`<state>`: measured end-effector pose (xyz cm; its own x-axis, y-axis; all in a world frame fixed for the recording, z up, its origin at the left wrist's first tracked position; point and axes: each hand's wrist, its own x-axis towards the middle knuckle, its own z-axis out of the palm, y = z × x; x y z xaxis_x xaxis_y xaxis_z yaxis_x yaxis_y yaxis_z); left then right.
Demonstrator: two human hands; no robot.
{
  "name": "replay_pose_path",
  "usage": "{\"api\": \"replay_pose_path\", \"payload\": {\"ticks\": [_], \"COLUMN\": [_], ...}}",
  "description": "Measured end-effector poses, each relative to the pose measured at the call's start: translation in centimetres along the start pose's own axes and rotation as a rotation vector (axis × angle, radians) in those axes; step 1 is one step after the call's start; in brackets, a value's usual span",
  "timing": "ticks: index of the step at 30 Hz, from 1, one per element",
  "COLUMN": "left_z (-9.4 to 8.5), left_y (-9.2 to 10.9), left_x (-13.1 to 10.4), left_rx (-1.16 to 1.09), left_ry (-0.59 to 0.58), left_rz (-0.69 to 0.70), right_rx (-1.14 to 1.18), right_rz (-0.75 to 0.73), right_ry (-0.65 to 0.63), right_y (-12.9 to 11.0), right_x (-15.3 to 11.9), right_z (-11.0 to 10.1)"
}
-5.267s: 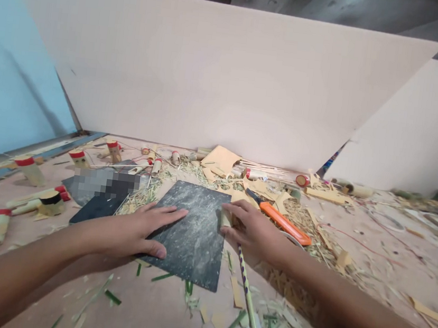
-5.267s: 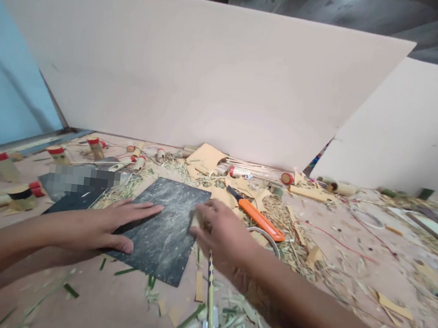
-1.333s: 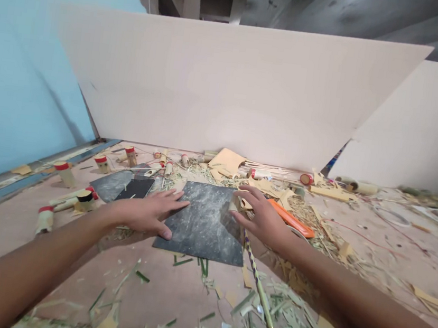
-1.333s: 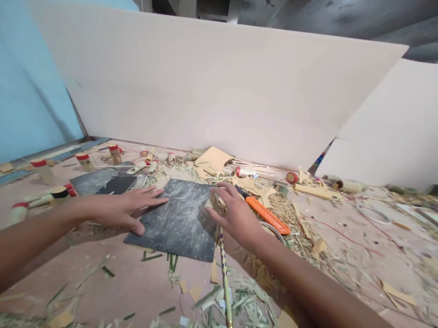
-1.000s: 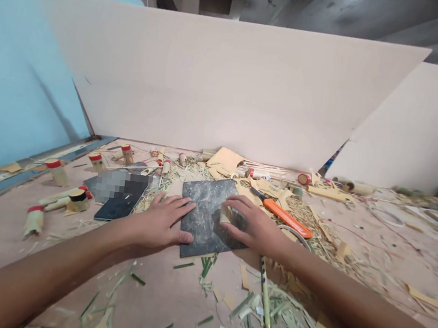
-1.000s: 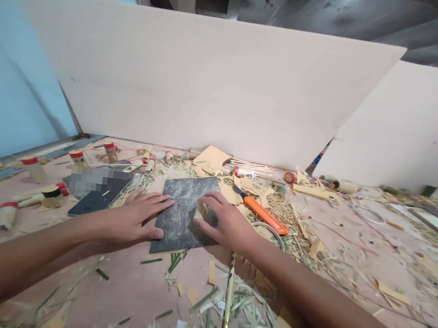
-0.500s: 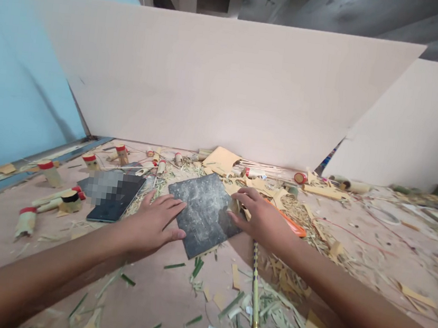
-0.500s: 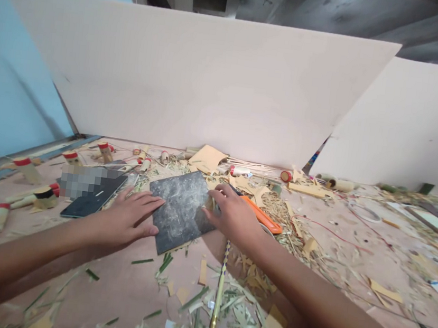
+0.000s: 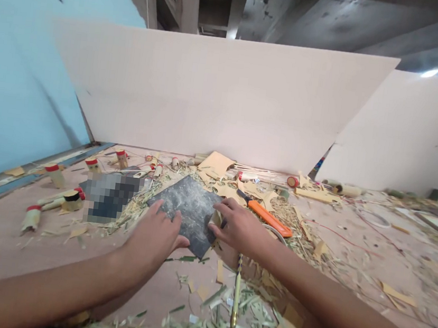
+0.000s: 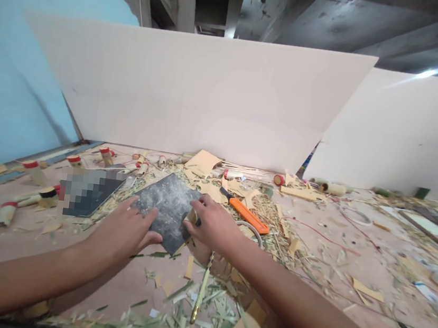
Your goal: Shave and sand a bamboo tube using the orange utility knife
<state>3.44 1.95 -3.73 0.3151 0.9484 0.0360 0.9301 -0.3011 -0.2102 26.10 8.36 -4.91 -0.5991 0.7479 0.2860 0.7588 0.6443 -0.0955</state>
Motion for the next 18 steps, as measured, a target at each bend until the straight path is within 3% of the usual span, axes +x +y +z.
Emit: {"api": "replay_pose_path", "payload": {"ticks": [3,5,9,13,18], "left_z": [-0.5,-0.3,1.7,3.6,4.0], "left_y": [-0.3,-1.5,-4.1,-4.9,-4.7], "left_x": [1.0,2.3,4.3,4.2,3.9], "left_rx": [-0.147,-0.226,-0.318,-0.378,-0.421], "left_ry": [-0.028,-0.069,-0.226,-0.283,-0.322], "left_rz": [0.053,0.164,0.257,0.261,0.236], "right_rx": [0.013,0.03,0.082,0.124,0.24], "right_rz": [0.003,0.006,0.012,0.002,-0.116], "right_ry": [-0.006,-0.006,0.01,0.009,-0.041], "right_y": [0.2,0.4,0.3,-1.2,-2.1], "right_x": [0.1,0.3,0.4,-0.6,-1.7], "right_z": [0.8,1.3,1.8,1.7,1.1]}}
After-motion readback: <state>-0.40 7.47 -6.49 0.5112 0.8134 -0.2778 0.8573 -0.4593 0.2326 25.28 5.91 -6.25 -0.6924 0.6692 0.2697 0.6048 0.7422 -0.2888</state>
